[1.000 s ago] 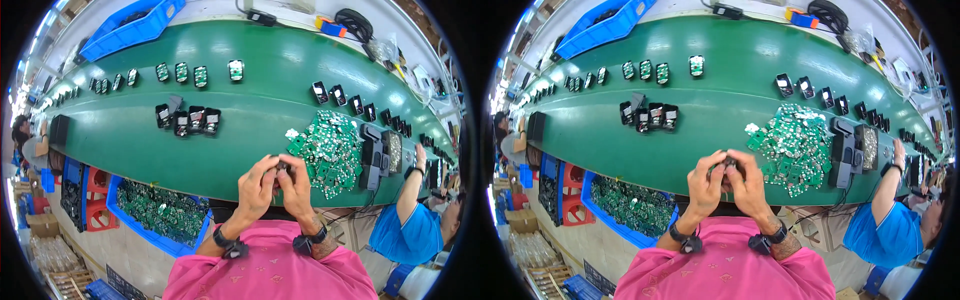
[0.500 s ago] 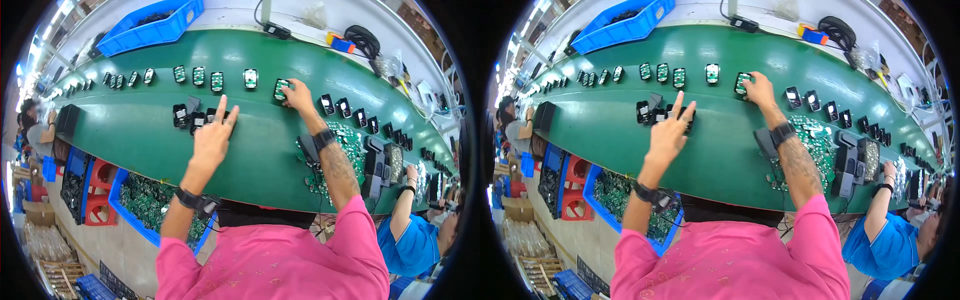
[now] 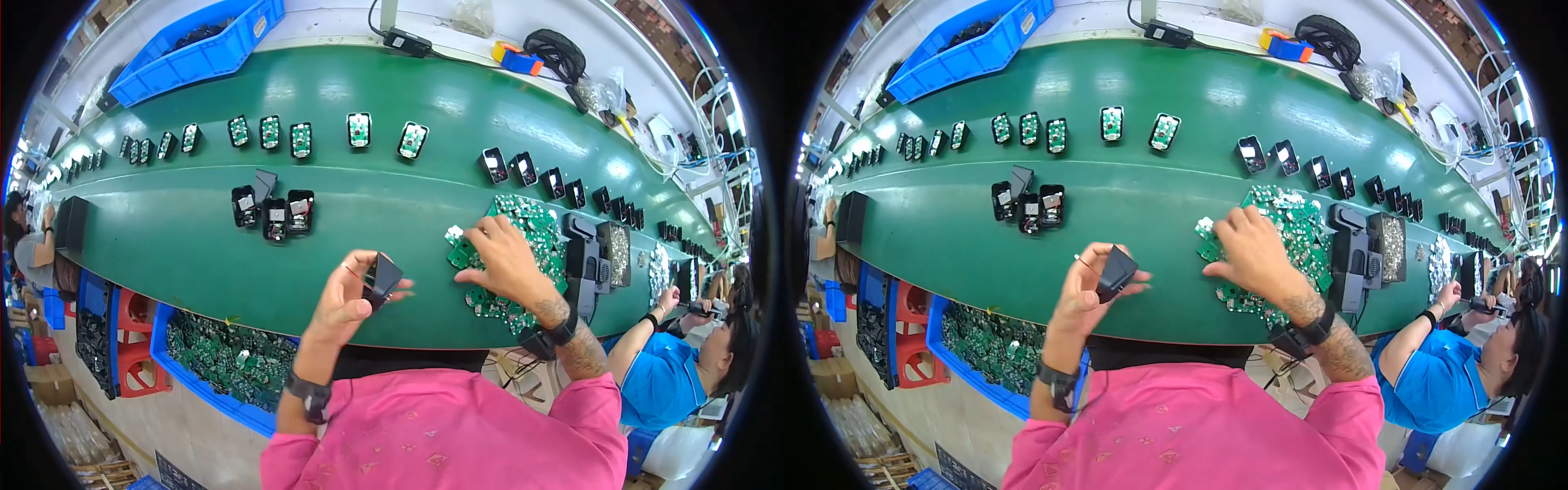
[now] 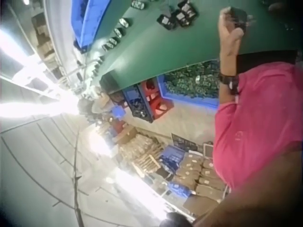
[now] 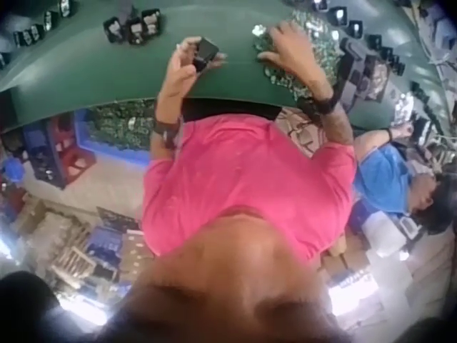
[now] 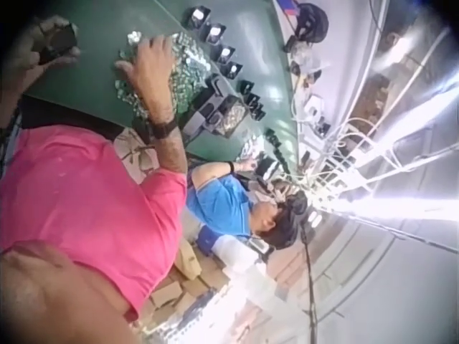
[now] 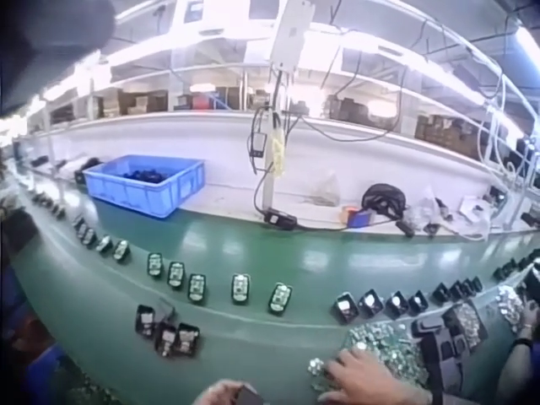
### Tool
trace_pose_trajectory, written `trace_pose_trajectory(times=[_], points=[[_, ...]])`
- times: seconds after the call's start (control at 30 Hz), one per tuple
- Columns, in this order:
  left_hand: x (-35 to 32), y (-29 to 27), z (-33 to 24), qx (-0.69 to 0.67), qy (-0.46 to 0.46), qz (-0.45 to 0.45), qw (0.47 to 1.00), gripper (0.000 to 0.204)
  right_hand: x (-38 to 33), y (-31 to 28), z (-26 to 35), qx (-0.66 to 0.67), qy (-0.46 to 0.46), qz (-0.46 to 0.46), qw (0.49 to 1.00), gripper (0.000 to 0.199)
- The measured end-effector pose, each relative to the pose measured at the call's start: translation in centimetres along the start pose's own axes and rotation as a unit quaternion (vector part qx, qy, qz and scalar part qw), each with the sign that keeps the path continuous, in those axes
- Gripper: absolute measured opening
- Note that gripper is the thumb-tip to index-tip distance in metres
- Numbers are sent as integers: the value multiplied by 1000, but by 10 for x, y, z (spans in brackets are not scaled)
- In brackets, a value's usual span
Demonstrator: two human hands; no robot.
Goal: Assembling electronic circuit boards into plastic housings on a production line.
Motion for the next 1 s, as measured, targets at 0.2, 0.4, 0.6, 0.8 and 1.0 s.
trace_pose_trajectory(times=[0.2, 0.4, 0.6, 0.8, 1.0], points=[[-14, 5, 48, -97, -17, -39, 994, 75, -14, 4, 4, -21, -25, -72, 997, 33], [-23, -13, 64, 13, -41, -99, 994, 30, -22, -22, -2, 155, 124, -181, 963, 20], [-23, 6, 52, 335, 141, -131, 922, 24, -45, 3, 48, 648, 365, -106, 661, 28], [-19, 9, 64, 389, 159, -126, 898, 30, -60, 33, 66, 638, 395, -105, 652, 25], [-19, 11, 69, 383, 125, -133, 906, 29, -71, 38, 53, 624, 414, -134, 649, 25]])
Point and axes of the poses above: each hand's wrist, its own x-axis towards the middle knuckle, its own y-axis out of the palm, z = x × y, the point moved 6 cm from there along x, towards the middle knuckle, and after that the axes turned 15 degrees about -z, right-handed, at the moved point
